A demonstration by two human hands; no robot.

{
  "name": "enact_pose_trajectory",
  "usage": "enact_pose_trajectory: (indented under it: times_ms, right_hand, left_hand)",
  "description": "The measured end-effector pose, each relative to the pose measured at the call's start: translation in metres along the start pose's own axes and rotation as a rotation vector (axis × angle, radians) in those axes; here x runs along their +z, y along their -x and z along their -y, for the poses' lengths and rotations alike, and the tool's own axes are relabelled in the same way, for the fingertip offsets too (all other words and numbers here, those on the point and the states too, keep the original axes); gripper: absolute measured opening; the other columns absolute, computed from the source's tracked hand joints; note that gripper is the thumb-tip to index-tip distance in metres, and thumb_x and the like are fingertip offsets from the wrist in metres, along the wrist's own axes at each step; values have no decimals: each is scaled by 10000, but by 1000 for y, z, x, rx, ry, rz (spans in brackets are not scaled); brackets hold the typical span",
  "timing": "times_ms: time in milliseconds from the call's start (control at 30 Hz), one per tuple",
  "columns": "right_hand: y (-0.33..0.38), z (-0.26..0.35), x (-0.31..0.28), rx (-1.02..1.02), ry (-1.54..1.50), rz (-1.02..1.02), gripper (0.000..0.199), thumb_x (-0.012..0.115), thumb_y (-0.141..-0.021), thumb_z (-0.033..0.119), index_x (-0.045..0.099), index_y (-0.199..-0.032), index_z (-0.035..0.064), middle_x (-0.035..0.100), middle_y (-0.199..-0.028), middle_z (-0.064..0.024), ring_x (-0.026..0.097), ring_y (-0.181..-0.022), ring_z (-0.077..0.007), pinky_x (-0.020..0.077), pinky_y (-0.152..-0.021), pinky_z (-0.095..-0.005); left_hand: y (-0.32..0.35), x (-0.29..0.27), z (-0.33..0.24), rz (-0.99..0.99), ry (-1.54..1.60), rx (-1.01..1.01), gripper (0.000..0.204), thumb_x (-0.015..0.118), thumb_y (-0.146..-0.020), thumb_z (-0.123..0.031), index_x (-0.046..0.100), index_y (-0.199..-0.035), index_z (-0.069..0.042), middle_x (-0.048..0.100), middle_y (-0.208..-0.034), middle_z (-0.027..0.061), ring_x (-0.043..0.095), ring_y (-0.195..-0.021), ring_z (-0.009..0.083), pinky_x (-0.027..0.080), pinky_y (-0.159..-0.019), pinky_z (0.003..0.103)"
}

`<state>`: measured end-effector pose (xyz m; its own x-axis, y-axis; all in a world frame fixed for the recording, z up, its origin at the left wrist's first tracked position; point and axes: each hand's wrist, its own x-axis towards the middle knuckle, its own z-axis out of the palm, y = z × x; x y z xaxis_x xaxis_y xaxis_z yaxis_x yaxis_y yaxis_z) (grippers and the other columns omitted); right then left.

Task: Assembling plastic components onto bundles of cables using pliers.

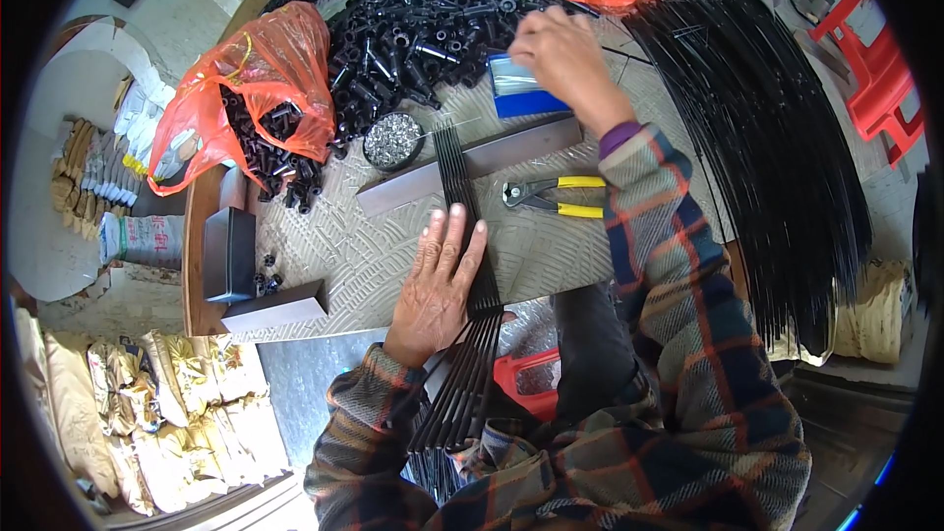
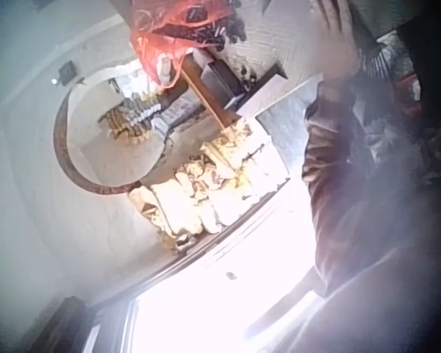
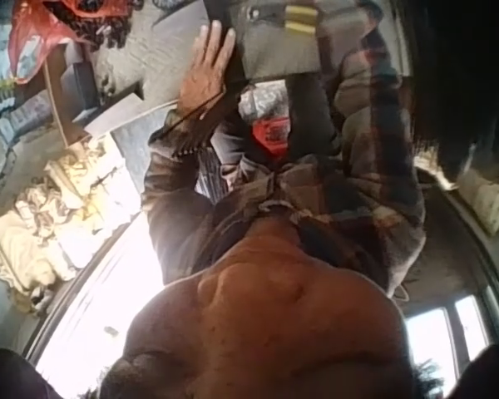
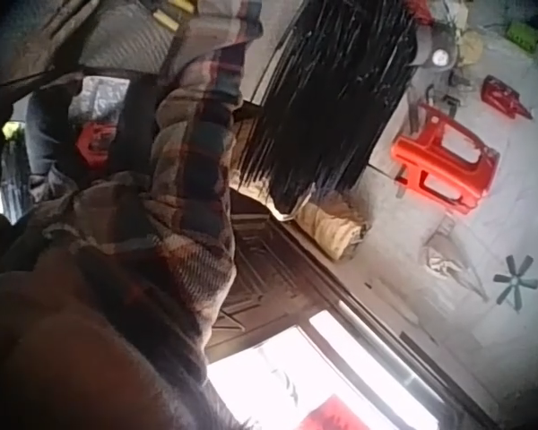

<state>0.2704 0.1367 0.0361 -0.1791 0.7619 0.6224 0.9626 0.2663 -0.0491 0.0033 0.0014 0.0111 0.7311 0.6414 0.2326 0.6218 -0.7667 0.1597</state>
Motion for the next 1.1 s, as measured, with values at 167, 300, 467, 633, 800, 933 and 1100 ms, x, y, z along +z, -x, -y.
enact_pose_trajectory:
  times_ms: [167,300,467,633,800,933,1100]
  right_hand:
    - [9,-24,3,27,34,150,39,620,-715,127,624,-686,102,530,-805,-18,490,-875,-199,352,-753,-344]
    - [6,-23,14,-29,15,40,21,590,-729,103,604,-717,94,526,-812,-35,504,-861,-223,368,-743,-353]
    - [3,23,-1,-51,-255,42,76,537,-730,66,532,-806,72,540,-839,-82,572,-758,-283,438,-633,-399]
    - [21,48,5,-246,-492,380,31,534,-811,107,552,-821,131,560,-771,-63,581,-717,-293,430,-576,-389]
    - [25,44,14,-215,-513,333,75,553,-795,100,611,-824,136,579,-774,-75,585,-734,-301,438,-604,-403]
    - [24,42,14,-147,-502,350,80,562,-788,100,634,-812,127,593,-753,-86,587,-743,-304,441,-621,-410]
    - [23,44,10,-146,-502,361,74,565,-785,99,631,-810,119,596,-749,-88,587,-742,-305,442,-624,-410]
  left_hand:
    - [-6,6,-3,131,92,84,841,604,-723,-458,294,-1350,9,256,-1423,170,224,-1322,359,227,-1062,435]
    - [17,9,-12,163,-19,84,848,613,-693,-429,308,-1335,33,279,-1406,196,236,-1316,372,240,-1055,447]
    - [23,1,-17,187,28,-4,1002,652,-641,-581,293,-1334,47,266,-1405,216,221,-1316,389,225,-1058,454]
    - [20,9,-24,151,-5,-6,829,535,-770,-499,278,-1351,35,245,-1423,201,214,-1330,357,204,-1072,428]
    - [21,3,-26,151,53,-39,905,553,-735,-578,289,-1346,34,254,-1419,200,224,-1325,358,212,-1069,425]
    - [21,5,-24,126,77,-38,909,560,-729,-589,306,-1338,36,266,-1413,199,234,-1321,353,217,-1067,422]
    - [19,6,-25,117,80,-22,943,613,-688,-573,313,-1324,55,276,-1400,220,233,-1315,376,219,-1065,431]
